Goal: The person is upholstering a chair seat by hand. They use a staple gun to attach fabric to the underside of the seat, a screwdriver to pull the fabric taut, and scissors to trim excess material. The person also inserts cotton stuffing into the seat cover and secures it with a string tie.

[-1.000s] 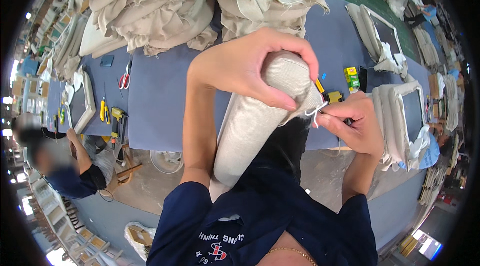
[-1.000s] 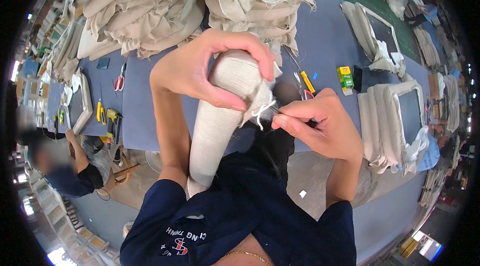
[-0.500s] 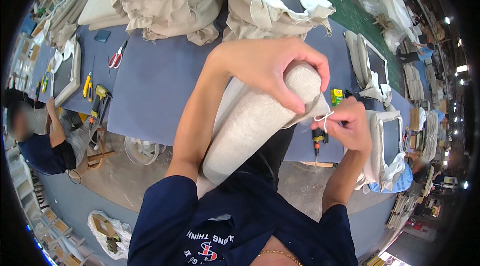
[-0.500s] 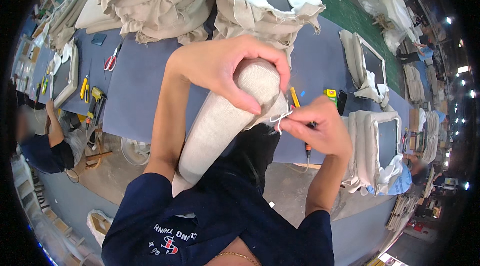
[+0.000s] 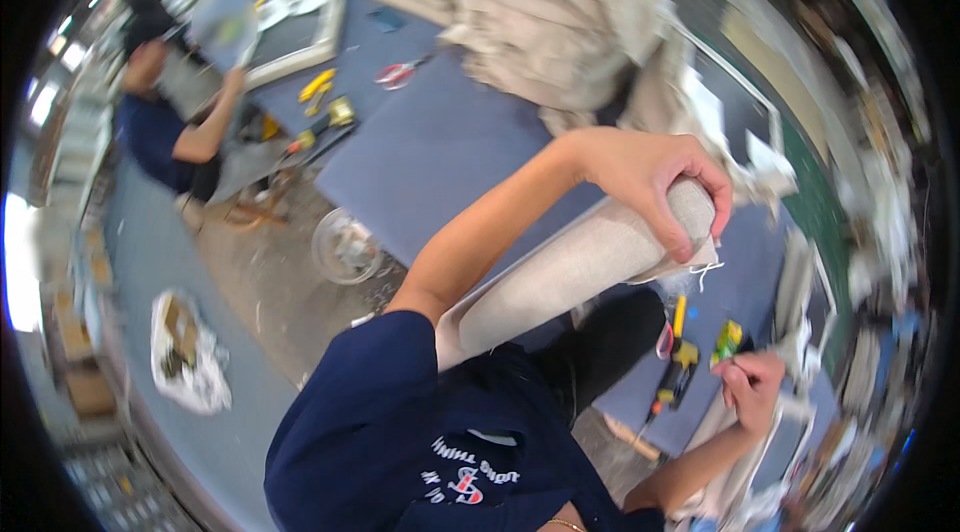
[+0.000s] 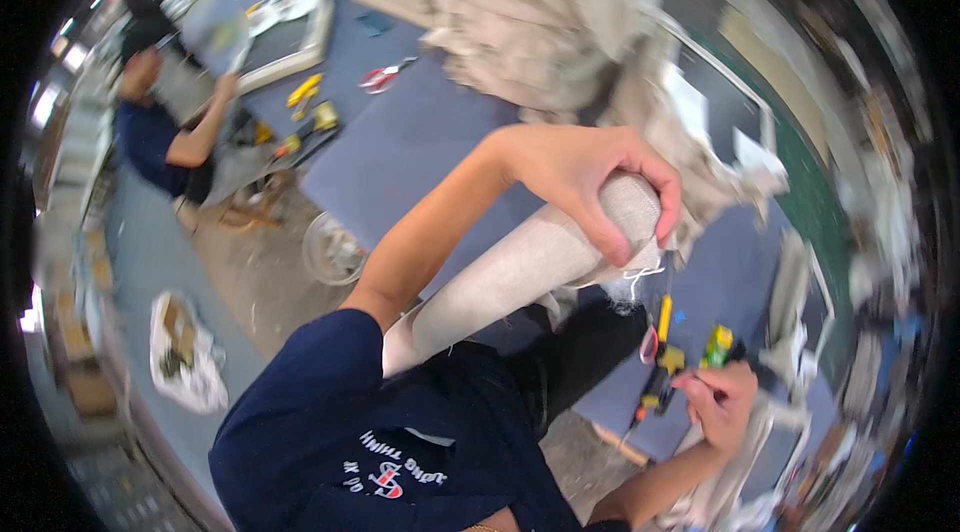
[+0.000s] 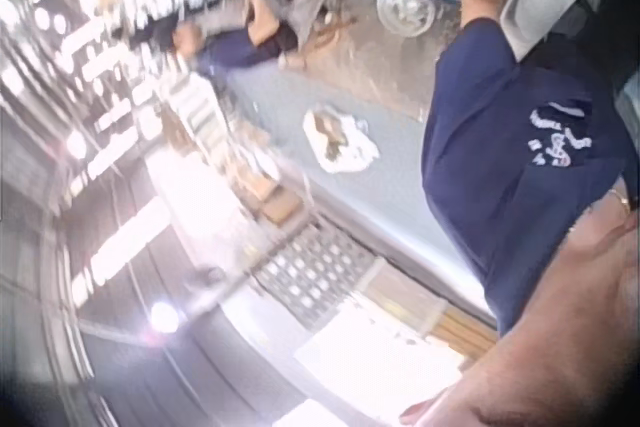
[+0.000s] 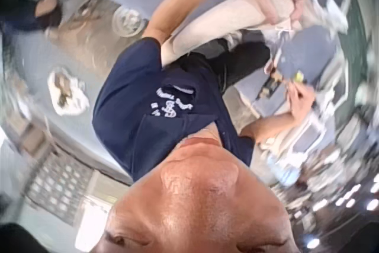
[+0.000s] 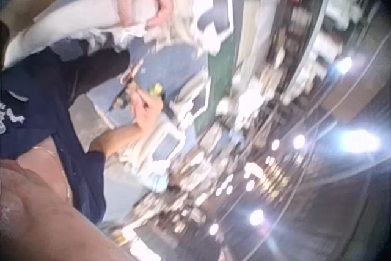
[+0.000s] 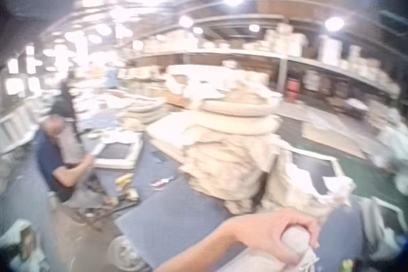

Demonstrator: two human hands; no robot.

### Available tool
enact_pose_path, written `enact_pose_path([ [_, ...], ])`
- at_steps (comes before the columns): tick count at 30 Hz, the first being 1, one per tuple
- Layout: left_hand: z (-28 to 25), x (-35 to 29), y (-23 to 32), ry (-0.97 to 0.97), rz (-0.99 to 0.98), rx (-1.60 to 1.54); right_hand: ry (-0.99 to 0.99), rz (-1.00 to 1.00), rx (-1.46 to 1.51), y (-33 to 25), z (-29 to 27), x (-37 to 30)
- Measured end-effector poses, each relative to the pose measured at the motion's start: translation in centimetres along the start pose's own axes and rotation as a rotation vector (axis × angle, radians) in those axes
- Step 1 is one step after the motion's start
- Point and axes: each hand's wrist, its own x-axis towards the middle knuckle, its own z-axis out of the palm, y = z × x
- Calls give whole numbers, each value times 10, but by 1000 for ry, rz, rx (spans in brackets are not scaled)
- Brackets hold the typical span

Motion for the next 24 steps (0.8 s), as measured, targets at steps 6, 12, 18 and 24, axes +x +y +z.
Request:
enact_pose_path([
  [6, 46, -87, 35, 1077, -281, 695, 348, -43, 311, 44, 68, 93],
  [12, 91, -115, 65, 1231, -447, 648, 501, -17, 630, 144, 122, 183],
  [18, 152, -100, 75, 1060, -377, 642, 822, 259, 667, 280, 179, 221],
  [24, 189, -123, 55, 1013, -383, 706, 852, 308, 707, 290, 191, 210],
])
